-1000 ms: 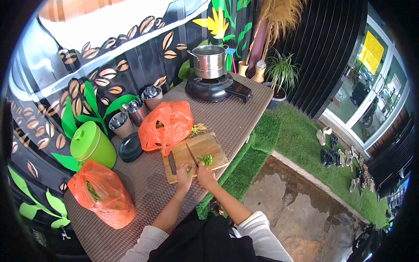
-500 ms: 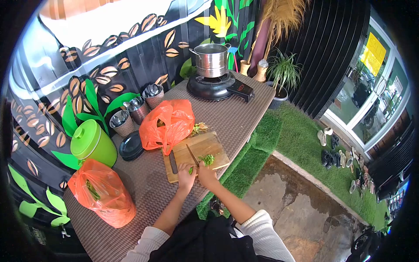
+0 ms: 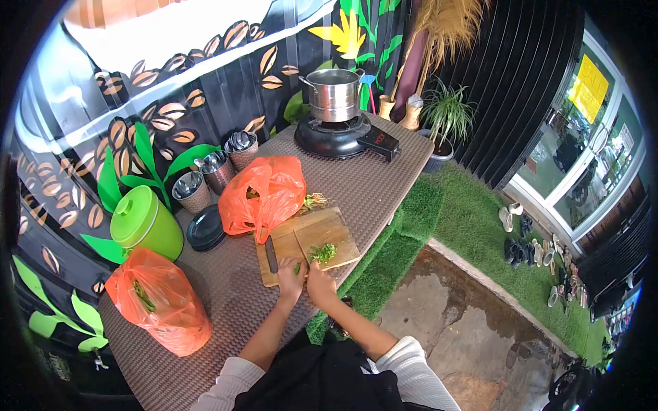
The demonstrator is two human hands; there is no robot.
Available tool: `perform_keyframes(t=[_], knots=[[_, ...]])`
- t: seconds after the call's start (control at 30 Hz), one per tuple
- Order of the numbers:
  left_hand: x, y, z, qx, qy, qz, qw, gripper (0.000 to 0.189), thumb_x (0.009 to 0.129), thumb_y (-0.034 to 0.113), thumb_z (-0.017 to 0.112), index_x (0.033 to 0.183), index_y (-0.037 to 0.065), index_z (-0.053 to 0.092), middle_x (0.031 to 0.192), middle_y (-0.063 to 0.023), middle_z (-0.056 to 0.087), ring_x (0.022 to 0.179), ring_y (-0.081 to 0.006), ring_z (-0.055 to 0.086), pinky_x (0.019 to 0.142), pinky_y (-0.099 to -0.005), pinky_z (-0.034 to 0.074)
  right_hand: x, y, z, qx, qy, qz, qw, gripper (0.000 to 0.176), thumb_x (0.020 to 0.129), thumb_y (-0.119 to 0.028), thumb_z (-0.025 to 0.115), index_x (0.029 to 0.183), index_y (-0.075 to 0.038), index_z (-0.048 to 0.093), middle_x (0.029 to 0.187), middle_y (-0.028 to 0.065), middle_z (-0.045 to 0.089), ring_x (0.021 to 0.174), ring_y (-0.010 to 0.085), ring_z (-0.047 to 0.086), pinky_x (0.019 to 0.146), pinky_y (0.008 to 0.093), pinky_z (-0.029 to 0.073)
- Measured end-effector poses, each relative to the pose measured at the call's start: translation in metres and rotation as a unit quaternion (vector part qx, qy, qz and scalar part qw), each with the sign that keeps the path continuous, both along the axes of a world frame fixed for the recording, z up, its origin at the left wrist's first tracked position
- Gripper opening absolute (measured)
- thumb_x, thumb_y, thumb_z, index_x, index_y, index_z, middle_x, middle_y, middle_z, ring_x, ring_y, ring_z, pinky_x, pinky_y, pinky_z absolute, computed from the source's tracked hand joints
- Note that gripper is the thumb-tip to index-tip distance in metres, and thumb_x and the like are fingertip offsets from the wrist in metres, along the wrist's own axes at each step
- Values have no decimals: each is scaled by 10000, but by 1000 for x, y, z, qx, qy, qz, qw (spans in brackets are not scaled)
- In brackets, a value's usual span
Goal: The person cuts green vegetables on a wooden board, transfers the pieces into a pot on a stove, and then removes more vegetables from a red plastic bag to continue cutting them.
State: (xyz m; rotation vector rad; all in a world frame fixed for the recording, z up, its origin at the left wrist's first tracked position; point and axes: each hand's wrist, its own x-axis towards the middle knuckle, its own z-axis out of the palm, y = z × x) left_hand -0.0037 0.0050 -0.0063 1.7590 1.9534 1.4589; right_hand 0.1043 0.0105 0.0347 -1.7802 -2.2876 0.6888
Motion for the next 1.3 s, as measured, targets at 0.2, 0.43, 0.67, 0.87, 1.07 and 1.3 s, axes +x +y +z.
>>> perform_keyframes(t=[0.2, 0.43, 0.67, 0.87, 1.07, 1.3], knots=[[1, 0, 4, -41, -35, -1, 999, 224, 801, 54, 631, 1020, 27, 596, 841, -108, 611, 786, -291, 549, 726, -411, 451, 2, 29, -10, 5, 29, 35, 999, 237, 928, -185, 480, 1062, -1, 412, 843, 280, 652, 819, 446, 657, 726, 531, 529], [0, -1, 1, -35, -8, -3, 999, 237, 832, 59, 607, 1060, 47, 539, 893, -116, 608, 887, -312, 564, 781, -419, 462, 2, -2, 0, -3, -6, 10, 1000, 263, 947, -208, 457, 1076, 17, 412, 847, 279, 651, 818, 458, 647, 704, 530, 522], [-2, 0, -2, -24, -88, -8, 996, 208, 811, 10, 648, 990, 17, 541, 880, -119, 623, 812, -249, 602, 708, -349, 480, 8, 24, -2, 11, 8, 51, 999, 196, 899, -117, 488, 1051, -12, 422, 853, 264, 665, 811, 390, 684, 691, 479, 556], [-8, 5, 9, -63, -201, -6, 977, 200, 740, -42, 689, 907, 0, 587, 830, -115, 623, 798, -228, 631, 686, -319, 519, -1, -3, -3, 29, -52, 16, 998, 173, 899, -118, 476, 1028, -16, 422, 843, 254, 669, 801, 389, 684, 664, 479, 556], [-9, 6, -3, -40, -140, 29, 989, 147, 705, -10, 730, 811, -16, 627, 811, -130, 619, 822, -287, 580, 708, -379, 483, 6, 34, -7, 3, 17, 53, 998, 167, 908, -112, 451, 1033, -4, 425, 838, 259, 667, 797, 384, 686, 661, 467, 562], [-5, -3, -9, 10, -43, 10, 999, 88, 782, 63, 671, 831, -10, 664, 834, -142, 617, 879, -331, 544, 784, -412, 454, -2, 4, -3, -1, -31, 24, 999, 218, 932, -175, 442, 1057, 5, 440, 853, 262, 665, 840, 425, 665, 723, 506, 536]])
